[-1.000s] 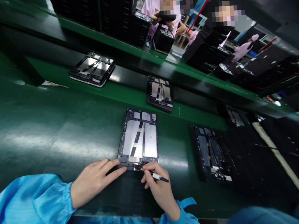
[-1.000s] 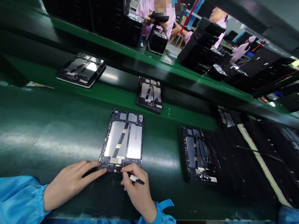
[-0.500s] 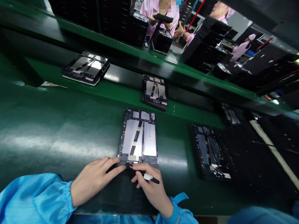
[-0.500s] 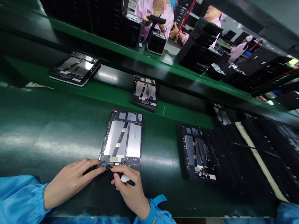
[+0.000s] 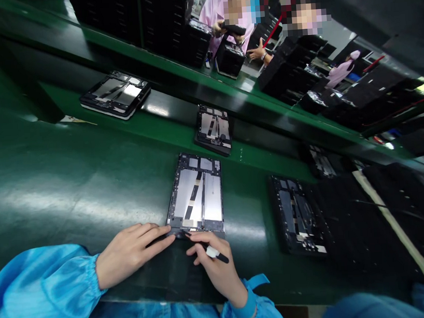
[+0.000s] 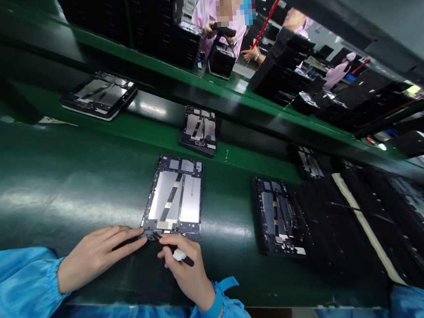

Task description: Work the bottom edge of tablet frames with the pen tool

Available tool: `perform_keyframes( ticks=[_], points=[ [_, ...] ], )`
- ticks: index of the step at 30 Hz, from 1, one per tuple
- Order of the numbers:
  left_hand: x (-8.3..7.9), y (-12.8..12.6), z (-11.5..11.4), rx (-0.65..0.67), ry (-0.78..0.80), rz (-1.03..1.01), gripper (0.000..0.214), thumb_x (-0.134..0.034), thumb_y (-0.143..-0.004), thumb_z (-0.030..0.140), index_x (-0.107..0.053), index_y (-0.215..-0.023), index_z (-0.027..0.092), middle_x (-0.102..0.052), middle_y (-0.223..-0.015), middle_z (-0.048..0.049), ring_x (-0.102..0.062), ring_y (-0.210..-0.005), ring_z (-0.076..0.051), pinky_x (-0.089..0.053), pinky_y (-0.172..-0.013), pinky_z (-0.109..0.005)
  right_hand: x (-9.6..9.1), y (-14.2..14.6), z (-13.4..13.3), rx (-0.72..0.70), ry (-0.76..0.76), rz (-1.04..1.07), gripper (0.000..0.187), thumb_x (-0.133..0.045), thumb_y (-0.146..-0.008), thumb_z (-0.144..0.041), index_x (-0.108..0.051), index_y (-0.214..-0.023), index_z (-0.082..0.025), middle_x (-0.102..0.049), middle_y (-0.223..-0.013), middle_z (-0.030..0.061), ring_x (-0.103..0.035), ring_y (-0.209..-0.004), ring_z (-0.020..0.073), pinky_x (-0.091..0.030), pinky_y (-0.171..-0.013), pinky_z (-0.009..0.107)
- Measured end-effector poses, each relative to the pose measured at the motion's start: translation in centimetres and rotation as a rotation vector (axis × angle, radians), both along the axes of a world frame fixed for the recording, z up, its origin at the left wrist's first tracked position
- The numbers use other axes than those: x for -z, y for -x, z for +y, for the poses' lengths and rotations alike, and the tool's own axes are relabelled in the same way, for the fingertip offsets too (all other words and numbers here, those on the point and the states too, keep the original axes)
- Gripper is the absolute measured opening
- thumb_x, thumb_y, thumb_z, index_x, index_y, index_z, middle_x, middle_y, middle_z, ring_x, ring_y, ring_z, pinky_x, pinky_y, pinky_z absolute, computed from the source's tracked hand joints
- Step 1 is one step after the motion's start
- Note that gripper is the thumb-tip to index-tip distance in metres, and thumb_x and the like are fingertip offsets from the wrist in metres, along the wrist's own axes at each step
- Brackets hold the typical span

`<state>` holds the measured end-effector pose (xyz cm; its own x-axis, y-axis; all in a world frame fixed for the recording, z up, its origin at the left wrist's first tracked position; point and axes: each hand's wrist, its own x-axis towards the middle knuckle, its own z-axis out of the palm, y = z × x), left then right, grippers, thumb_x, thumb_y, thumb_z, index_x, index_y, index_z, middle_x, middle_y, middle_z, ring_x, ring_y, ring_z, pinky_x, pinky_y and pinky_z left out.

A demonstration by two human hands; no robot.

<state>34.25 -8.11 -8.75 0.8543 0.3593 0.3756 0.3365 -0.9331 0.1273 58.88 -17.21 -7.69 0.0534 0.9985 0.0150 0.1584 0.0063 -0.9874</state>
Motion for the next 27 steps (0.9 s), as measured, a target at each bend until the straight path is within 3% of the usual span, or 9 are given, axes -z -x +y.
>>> perform_keyframes(
  ticks=[7,12,15,17,21,27],
  points=[
    [-0.5,-0.4,0.5,-0.016,0.013,0.049,0.039,-0.035,-0.106,0.008,-0.057,-0.135,0.022,-0.067,-0.127,-0.0065,-0.062,-0.104,-0.018,-0.050,-0.087,-0.031,-1.1,0.3,0.8,-0.122,-0.036,-0.078,0.014,-0.060,-0.099,-0.027,-0.072,-0.105,-0.022,-0.075,-0.098,0.0062,-0.074,-0.071,0.0178,-0.064,-0.069,0.031],
    [-1.0,-0.4,-1.2,0.011,0.020,-0.051,0.039,-0.030,-0.108,0.009,-0.061,-0.130,0.016,-0.069,-0.125,-0.0089,-0.061,-0.107,-0.021,-0.047,-0.086,-0.034,-0.5,0.1,0.2,-0.053,0.099,0.060,0.020,-0.066,-0.096,-0.039,-0.071,-0.104,-0.021,-0.074,-0.088,0.0049,-0.074,-0.066,0.0171,-0.061,-0.053,0.024],
    [-0.9,-0.1,-2.9,0.114,0.117,-0.027,0.034,-0.038,-0.107,0.011,-0.064,-0.127,0.020,-0.070,-0.125,-0.0047,-0.061,-0.110,-0.020,-0.044,-0.087,-0.034,0.3,-0.1,-0.7,0.030,0.205,0.229,0.032,-0.072,-0.090,-0.051,-0.068,-0.096,-0.019,-0.076,-0.091,0.0072,-0.072,-0.063,0.0165,-0.058,-0.045,0.022],
    [-0.5,0.1,-3.4,0.136,0.148,0.006,0.029,-0.045,-0.106,0.013,-0.066,-0.124,0.023,-0.070,-0.127,-0.0024,-0.061,-0.111,-0.021,-0.043,-0.087,-0.034,0.6,-0.1,-1.1,0.015,0.272,0.268,0.037,-0.072,-0.088,-0.055,-0.066,-0.092,-0.019,-0.074,-0.081,0.0051,-0.069,-0.056,0.0151,-0.056,-0.043,0.022],
    [0.0,0.2,-3.0,0.160,0.112,0.027,0.027,-0.054,-0.103,0.012,-0.066,-0.125,0.023,-0.069,-0.131,-0.0040,-0.060,-0.114,-0.022,-0.040,-0.088,-0.034,0.4,-0.1,-1.2,-0.056,0.313,0.091,0.027,-0.070,-0.090,-0.045,-0.066,-0.087,-0.019,-0.067,-0.068,-0.0002,-0.067,-0.057,0.0154,-0.054,-0.049,0.023],
    [-0.3,-0.2,-3.1,0.230,0.095,0.014,0.023,-0.057,-0.103,0.019,-0.068,-0.122,0.028,-0.069,-0.129,-0.0028,-0.061,-0.112,-0.021,-0.041,-0.089,-0.033,-0.7,0.1,-0.8,-0.115,0.177,-0.273,0.015,-0.071,-0.089,-0.033,-0.067,-0.080,-0.021,-0.066,-0.068,-0.0008,-0.063,-0.059,0.0168,-0.046,-0.056,0.026]
  ],
)
